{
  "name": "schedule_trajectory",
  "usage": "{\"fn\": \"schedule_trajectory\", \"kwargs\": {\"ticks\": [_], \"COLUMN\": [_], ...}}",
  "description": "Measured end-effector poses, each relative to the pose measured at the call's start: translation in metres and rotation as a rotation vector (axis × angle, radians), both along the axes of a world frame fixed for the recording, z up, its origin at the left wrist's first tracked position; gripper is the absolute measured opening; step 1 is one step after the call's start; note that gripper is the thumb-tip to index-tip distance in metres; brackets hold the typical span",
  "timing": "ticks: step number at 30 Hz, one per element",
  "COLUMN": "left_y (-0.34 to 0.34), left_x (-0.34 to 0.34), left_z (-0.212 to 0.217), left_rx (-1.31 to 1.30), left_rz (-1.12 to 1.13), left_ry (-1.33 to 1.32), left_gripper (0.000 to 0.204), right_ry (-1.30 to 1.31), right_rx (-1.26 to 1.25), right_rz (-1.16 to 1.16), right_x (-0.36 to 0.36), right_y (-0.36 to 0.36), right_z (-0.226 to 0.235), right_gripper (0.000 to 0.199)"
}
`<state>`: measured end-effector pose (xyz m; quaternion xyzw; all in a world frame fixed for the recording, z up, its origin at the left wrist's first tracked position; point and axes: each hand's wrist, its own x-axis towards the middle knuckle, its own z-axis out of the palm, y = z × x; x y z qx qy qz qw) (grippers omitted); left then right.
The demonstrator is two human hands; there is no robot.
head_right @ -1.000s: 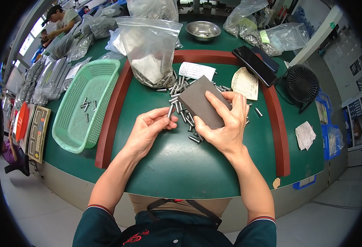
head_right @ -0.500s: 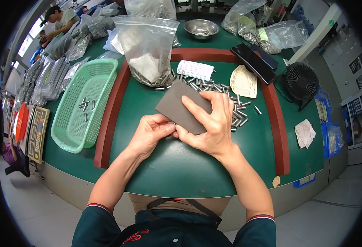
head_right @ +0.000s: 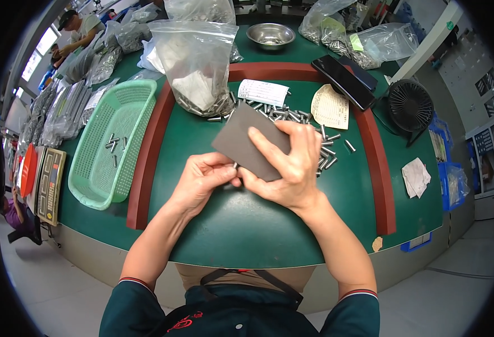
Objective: Sanding small cylindrical metal parts using a sanding block at a workbench.
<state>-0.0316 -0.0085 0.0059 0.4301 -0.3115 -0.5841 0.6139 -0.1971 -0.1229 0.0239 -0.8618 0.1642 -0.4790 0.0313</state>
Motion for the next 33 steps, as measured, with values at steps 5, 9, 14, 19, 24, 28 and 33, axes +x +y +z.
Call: {"fn": "schedule_trajectory", "kwargs": {"ticks": [5,9,14,19,24,28,33], "left_y": [0.004,-0.002,0.003,0.001,0.001,0.0,0.0], "left_x": [0.012,-0.005,0.005,0.006,0.011,0.011,0.01], "left_z": [0.001,-0.001,-0.001,-0.004,-0.006,-0.005,-0.005], "left_rx": [0.001,0.034,0.01,0.009,0.005,-0.013,-0.054], "left_rz": [0.09,-0.019,0.067,0.066,0.076,0.107,0.146], "left_ry": [0.068,-0.067,-0.014,0.032,0.04,-0.005,-0.05], "left_gripper": [0.027,0.03,0.032,0.034,0.033,0.034,0.036], "right_ry": [0.055,-0.03,-0.112,-0.076,-0.04,-0.01,-0.025], "right_rx": [0.003,0.001,0.168,0.148,0.122,0.119,0.102], "right_rz": [-0.028,-0.09,-0.171,-0.188,-0.157,-0.145,-0.128], "right_x": [-0.011,0.006,-0.017,-0.019,-0.018,-0.018,-0.018], "right_y": [0.002,-0.014,-0.023,-0.024,-0.021,-0.018,-0.02], "right_z": [-0.003,0.0,-0.008,-0.003,-0.004,-0.001,-0.002], "right_gripper": [0.061,0.058,0.057,0.058,0.06,0.06,0.06]}}
